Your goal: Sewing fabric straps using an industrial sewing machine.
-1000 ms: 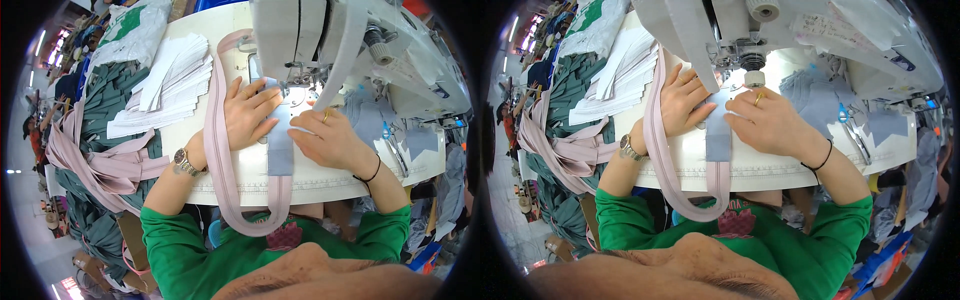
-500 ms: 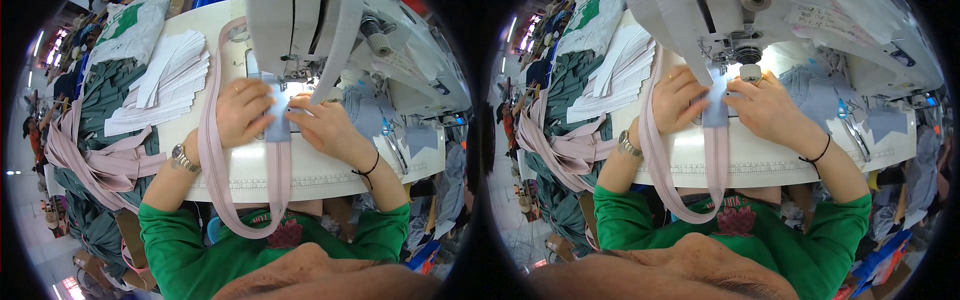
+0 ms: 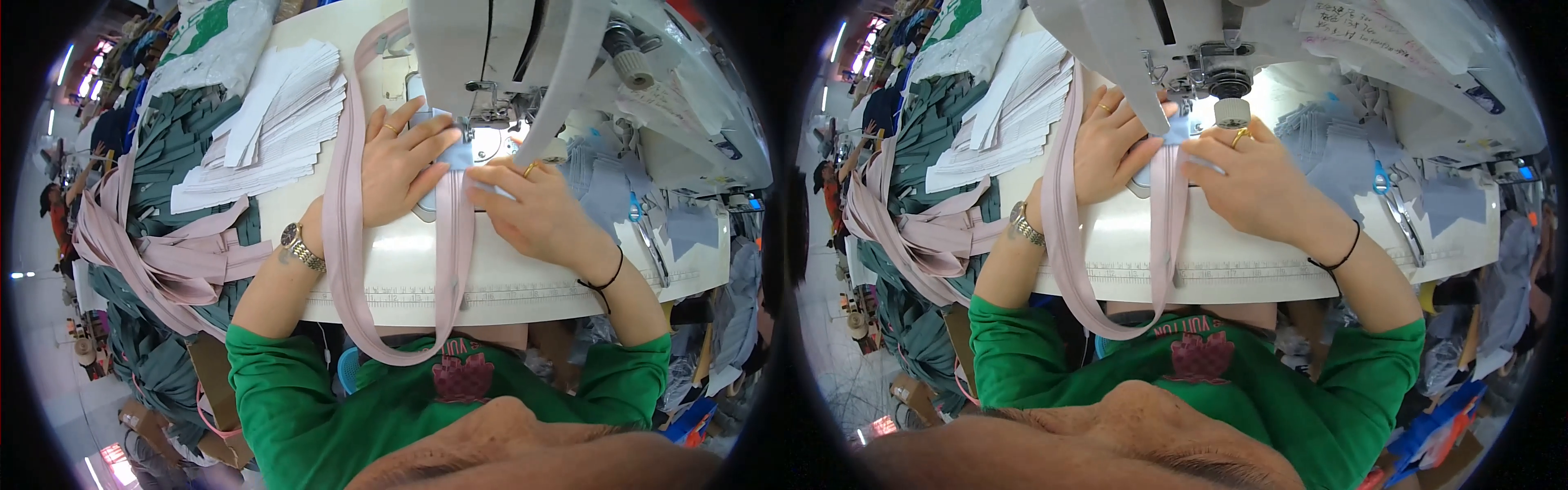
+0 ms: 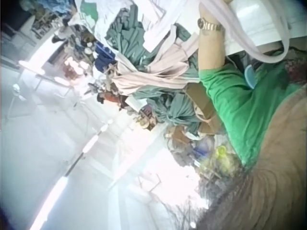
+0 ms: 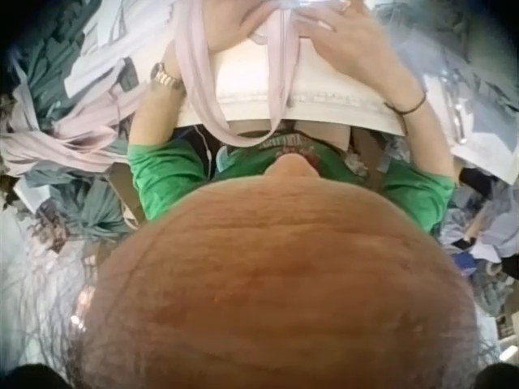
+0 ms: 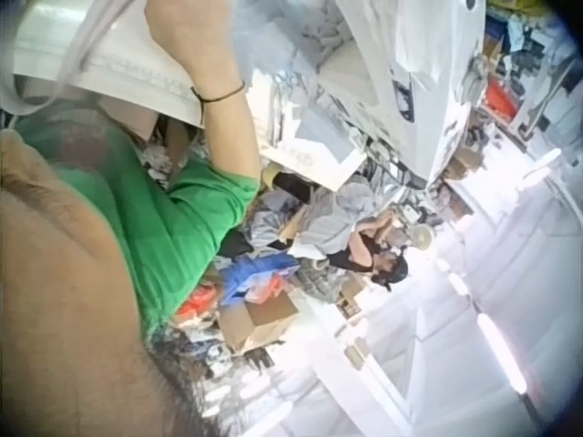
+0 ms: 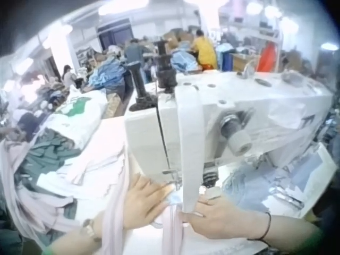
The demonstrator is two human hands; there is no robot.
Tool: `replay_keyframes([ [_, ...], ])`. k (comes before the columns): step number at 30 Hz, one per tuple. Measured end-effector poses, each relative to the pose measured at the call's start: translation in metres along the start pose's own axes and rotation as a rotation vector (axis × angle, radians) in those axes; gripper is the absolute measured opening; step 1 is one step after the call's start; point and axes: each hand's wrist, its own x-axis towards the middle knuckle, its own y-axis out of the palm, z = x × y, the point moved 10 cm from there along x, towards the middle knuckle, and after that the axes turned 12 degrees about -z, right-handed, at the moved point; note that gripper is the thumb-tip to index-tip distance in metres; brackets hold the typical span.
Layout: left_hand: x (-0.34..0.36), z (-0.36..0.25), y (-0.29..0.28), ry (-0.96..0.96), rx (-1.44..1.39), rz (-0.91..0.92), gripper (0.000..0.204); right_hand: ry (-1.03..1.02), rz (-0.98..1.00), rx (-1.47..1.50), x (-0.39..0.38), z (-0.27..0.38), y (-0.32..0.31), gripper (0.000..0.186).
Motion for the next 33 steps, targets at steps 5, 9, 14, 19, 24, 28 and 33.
replay_keyframes([
  [5,-0.004,0.013,0.006,-0.119,0.009,0.008,0.041,0.055,-0.077,-0.016,0.003,-0.003,-0.003,0.035],
  [9,-0.002,0.017,0.003,-0.203,-0.064,-0.012,0.042,0.088,-0.07,-0.025,0.003,-0.011,0.0,0.029],
  [14,0.001,0.021,-0.016,-0.175,0.208,-0.129,0.024,0.06,-0.152,-0.019,0.009,-0.013,-0.005,0.022],
  [19,-0.01,0.025,-0.028,-0.155,0.575,0.04,0.017,0.086,-0.084,-0.049,0.007,-0.017,0.016,0.026],
  [24,-0.015,0.028,-0.05,0.023,1.043,0.237,0.035,0.038,-0.042,-0.144,0.006,-0.01,0.018,0.023],
  [28,0.014,-0.002,-0.054,0.232,0.762,0.185,0.054,0.039,-0.108,-0.179,-0.004,-0.013,0.016,0.03],
  [33,-0.009,-0.022,-0.002,-0.036,0.138,0.317,0.057,0.026,-0.085,-0.148,0.003,-0.009,0.019,0.035],
])
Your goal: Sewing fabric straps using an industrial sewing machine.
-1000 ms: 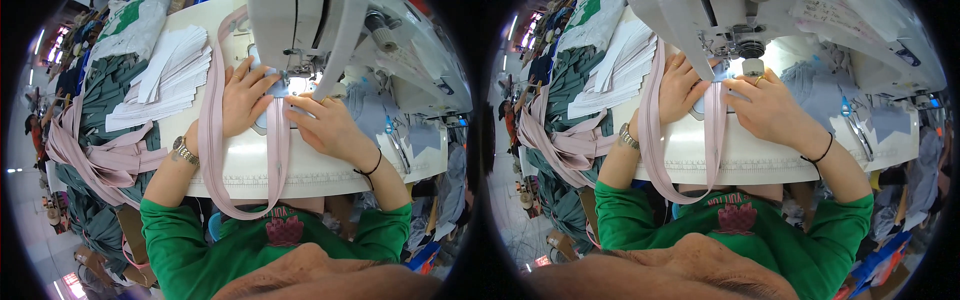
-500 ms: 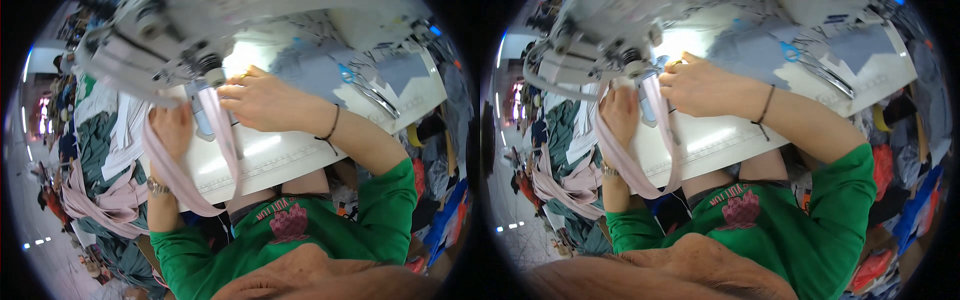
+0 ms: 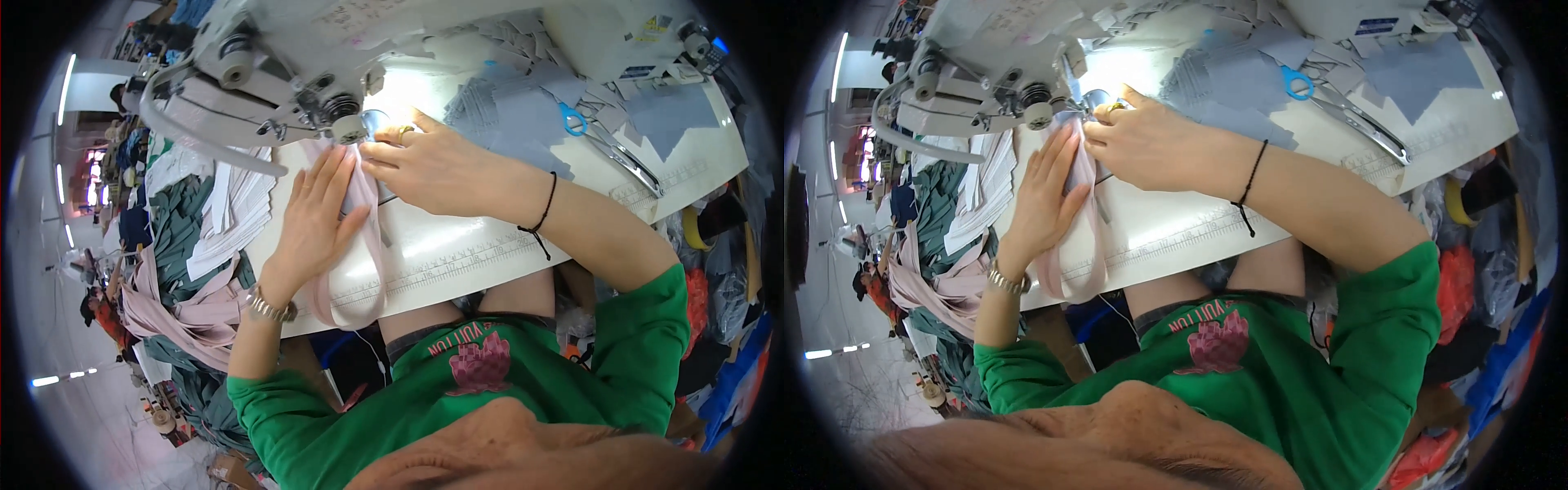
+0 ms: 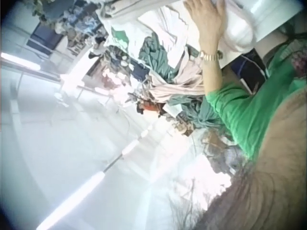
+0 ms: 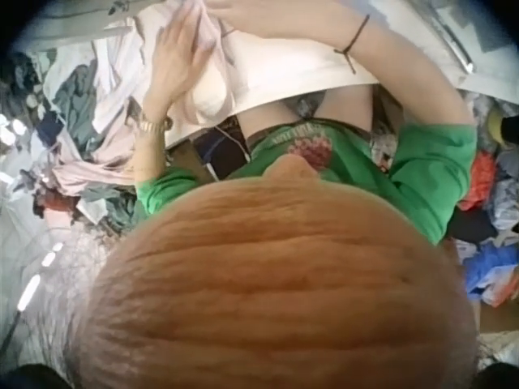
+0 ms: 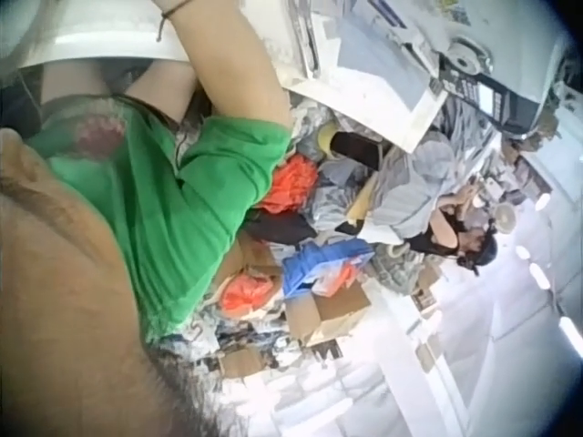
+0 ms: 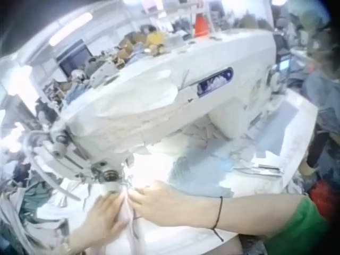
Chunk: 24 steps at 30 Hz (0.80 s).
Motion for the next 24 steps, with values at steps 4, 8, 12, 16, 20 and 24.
replay_keyframes([
  [4,0.049,0.061,0.011,-0.244,-0.023,0.041,0.022,0.068,0.019,-0.04,-0.001,-0.006,0.002,0.041],
  [8,0.055,0.102,-0.009,-0.06,0.125,-0.153,0.012,0.014,-0.051,0.062,0.0,-0.002,-0.015,0.044],
  [12,0.052,0.111,-0.036,-0.235,-0.088,-0.312,0.02,-0.165,-0.106,0.069,0.012,0.022,-0.029,0.029],
  [16,0.002,0.002,-0.036,-0.045,0.159,-0.352,0.042,-0.075,-0.124,0.194,0.002,0.014,-0.016,0.022],
  [20,-0.011,-0.017,-0.02,-0.018,0.198,-0.313,0.045,-0.101,-0.042,0.176,0.002,0.017,-0.013,0.022],
  [24,0.025,0.048,0.007,-0.12,-0.048,-0.274,0.029,-0.149,-0.069,0.103,0.004,0.022,-0.019,0.022],
])
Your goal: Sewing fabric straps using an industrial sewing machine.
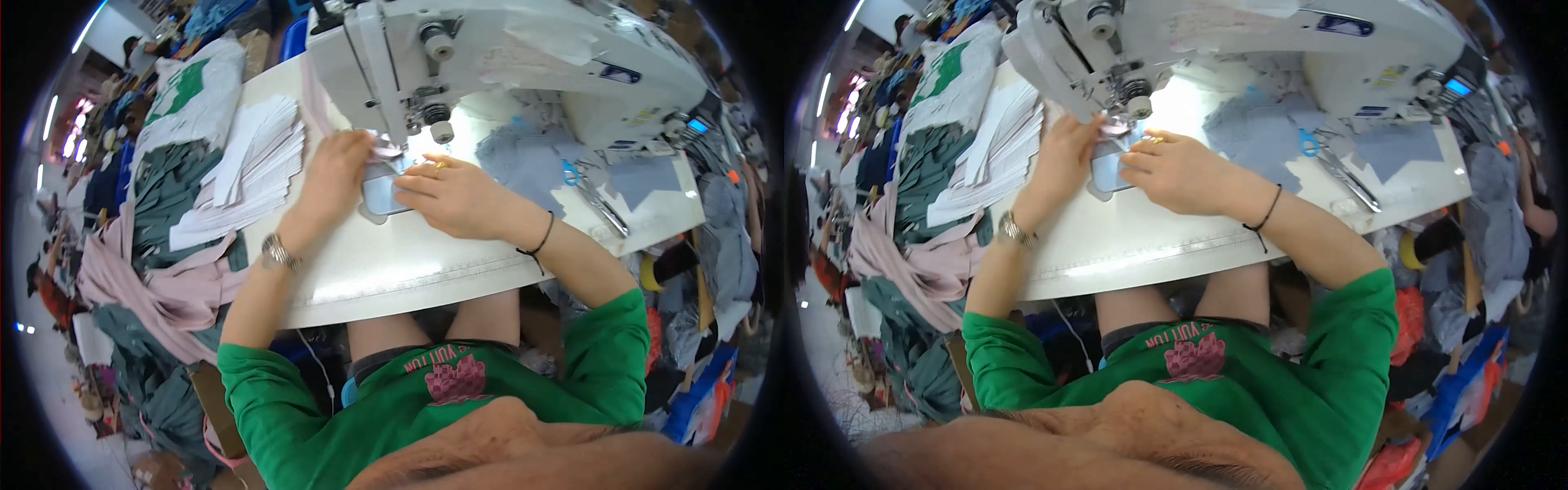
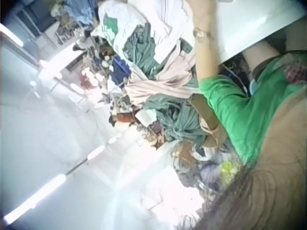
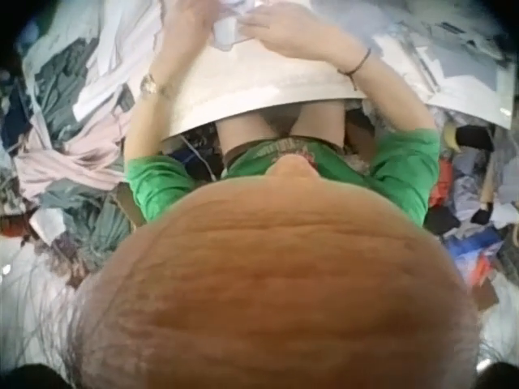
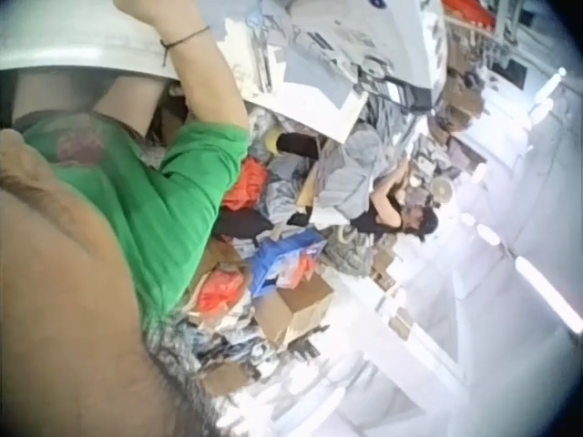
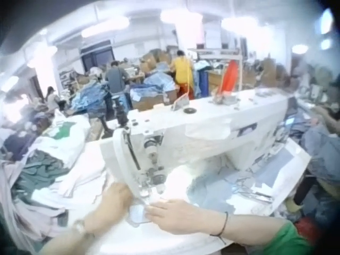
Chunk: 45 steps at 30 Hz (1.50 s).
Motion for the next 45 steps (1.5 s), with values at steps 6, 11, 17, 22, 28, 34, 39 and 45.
replay_keyframes([
  [6,0.038,0.076,0.017,-0.203,-0.054,-0.146,0.021,-0.162,-0.06,-0.178,0.015,0.014,-0.026,0.018],
  [11,0.008,0.012,-0.016,-0.131,-0.285,-0.11,0.021,-0.13,0.071,-0.246,-0.024,0.019,-0.062,0.024],
  [17,-0.022,-0.009,-0.028,0.129,-0.196,-0.156,0.015,0.518,-0.122,-0.548,-0.115,-0.064,-0.181,0.02],
  [22,0.022,0.102,-0.019,-0.426,-0.093,-0.068,0.018,1.061,-0.009,-0.564,-0.219,-0.138,-0.25,0.031],
  [28,0.045,0.118,0.008,-0.242,-0.113,-0.22,0.04,1.228,0.074,-0.509,-0.234,-0.168,-0.238,0.022],
  [34,0.002,0.064,-0.026,-0.081,0.011,-0.256,0.044,1.163,-0.076,-0.481,-0.246,-0.164,-0.251,0.017],
  [39,-0.024,0.007,-0.061,0.023,-0.034,-0.262,0.036,1.229,-0.372,-0.204,-0.259,-0.159,-0.265,0.012],
  [45,-0.033,-0.092,-0.013,-0.357,-0.999,0.202,0.039,0.608,-0.258,-0.162,-0.087,-0.034,-0.183,0.012],
])
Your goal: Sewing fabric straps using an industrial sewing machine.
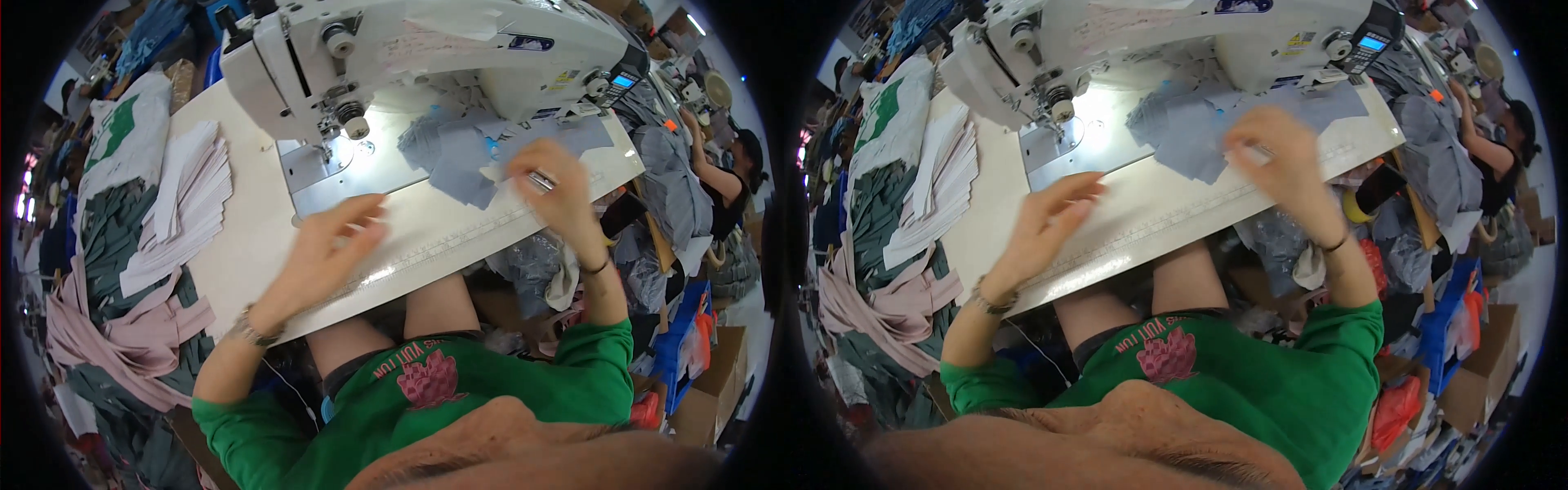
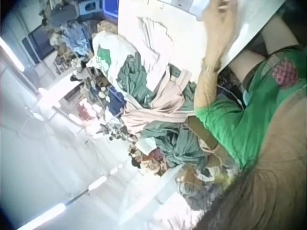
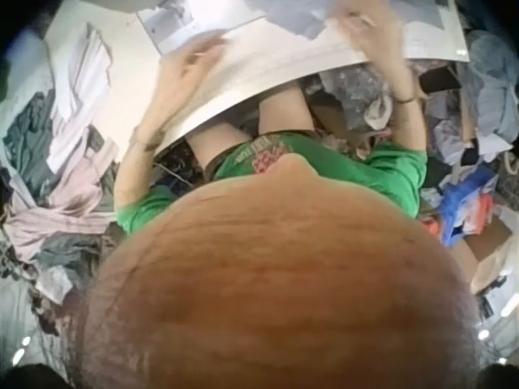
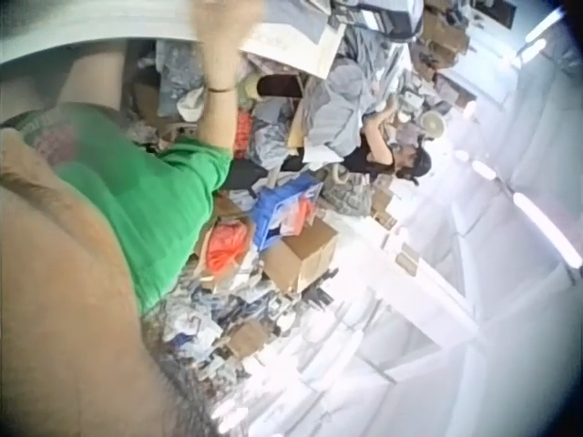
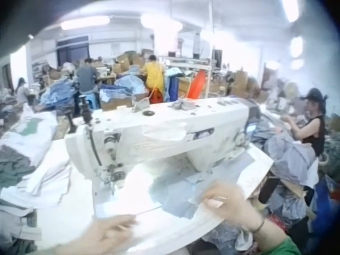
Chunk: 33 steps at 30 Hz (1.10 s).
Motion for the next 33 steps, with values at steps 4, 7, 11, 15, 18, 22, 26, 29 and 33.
replay_keyframes([
  [4,-0.004,0.013,0.033,-0.269,-0.248,0.032,0.035,-0.184,0.057,0.059,-0.015,0.083,0.087,0.013],
  [7,-0.013,0.03,-0.001,-0.282,-0.102,-0.004,0.027,-0.258,-0.001,0.099,-0.021,0.096,0.107,0.014],
  [11,-0.052,0.062,-0.105,-0.38,0.236,-0.299,0.023,-0.256,0.051,-0.04,-0.025,0.063,0.089,0.017],
  [15,-0.073,0.064,-0.151,-0.364,0.527,-0.341,0.027,-0.164,0.128,-0.118,-0.024,0.017,0.059,0.025],
  [18,-0.05,0.021,-0.122,-0.131,1.477,-0.081,0.034,-0.054,0.154,-0.001,-0.032,-0.004,0.056,0.025],
  [22,-0.027,-0.022,-0.031,0.664,1.321,-0.11,0.038,-0.1,0.166,-0.023,-0.031,0.004,0.062,0.022],
  [26,0.003,-0.057,0.079,1.101,1.013,-0.073,0.037,-0.11,0.158,0.0,-0.032,0.003,0.065,0.022],
  [29,0.032,-0.028,0.117,1.029,1.05,0.152,0.031,-0.106,0.145,0.01,-0.031,0.003,0.06,0.022],
  [33,0.03,-0.03,0.102,0.996,0.935,0.077,0.022,-0.125,0.135,0.004,-0.031,0.004,0.06,0.022],
])
